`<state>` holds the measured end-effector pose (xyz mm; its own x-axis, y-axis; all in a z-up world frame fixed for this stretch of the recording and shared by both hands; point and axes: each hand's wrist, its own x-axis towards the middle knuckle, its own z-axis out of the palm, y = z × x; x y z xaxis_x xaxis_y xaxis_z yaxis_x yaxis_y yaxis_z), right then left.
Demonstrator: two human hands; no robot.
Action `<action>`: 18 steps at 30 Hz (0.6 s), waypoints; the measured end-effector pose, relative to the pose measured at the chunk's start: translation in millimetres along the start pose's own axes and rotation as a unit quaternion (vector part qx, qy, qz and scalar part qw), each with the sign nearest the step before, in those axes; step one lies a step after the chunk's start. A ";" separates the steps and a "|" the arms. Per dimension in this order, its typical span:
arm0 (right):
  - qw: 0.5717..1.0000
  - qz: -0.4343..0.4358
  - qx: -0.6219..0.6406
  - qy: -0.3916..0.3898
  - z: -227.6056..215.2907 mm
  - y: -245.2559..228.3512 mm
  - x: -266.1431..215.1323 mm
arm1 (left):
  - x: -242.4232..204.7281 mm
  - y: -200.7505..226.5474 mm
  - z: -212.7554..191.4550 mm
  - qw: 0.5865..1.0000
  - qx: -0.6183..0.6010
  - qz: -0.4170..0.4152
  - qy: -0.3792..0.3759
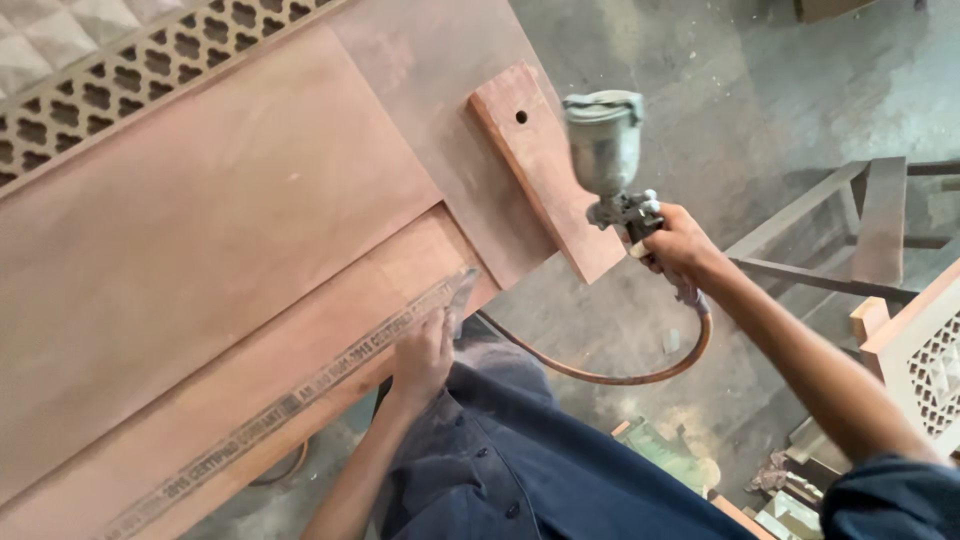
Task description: The person sands a large wooden headboard with a sanding block, then uses a spray gun to apply a finish to the surface. The person moves around the piece to cover different areas.
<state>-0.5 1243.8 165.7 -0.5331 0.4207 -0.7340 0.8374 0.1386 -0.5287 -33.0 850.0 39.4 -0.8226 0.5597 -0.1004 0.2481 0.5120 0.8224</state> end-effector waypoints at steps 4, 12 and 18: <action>0.997 -0.033 0.065 0.029 11.1 3.5 -11.3 | -17.6 -11.8 -6.4 1.000 -0.003 0.017 0.026; 0.985 -0.164 0.052 0.032 67.6 -80.8 61.1 | -9.8 -2.2 -1.5 0.996 0.034 0.049 0.073; 0.981 -0.168 -0.092 0.020 101.9 -73.3 75.0 | 17.2 7.0 10.6 0.998 0.060 0.010 0.022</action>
<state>-114.1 1173.8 106.0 -0.7801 0.3589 -0.5125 0.6256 0.4337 -0.6485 -39.9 870.1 37.6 -0.8377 0.5429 -0.0590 0.3212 0.5773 0.7507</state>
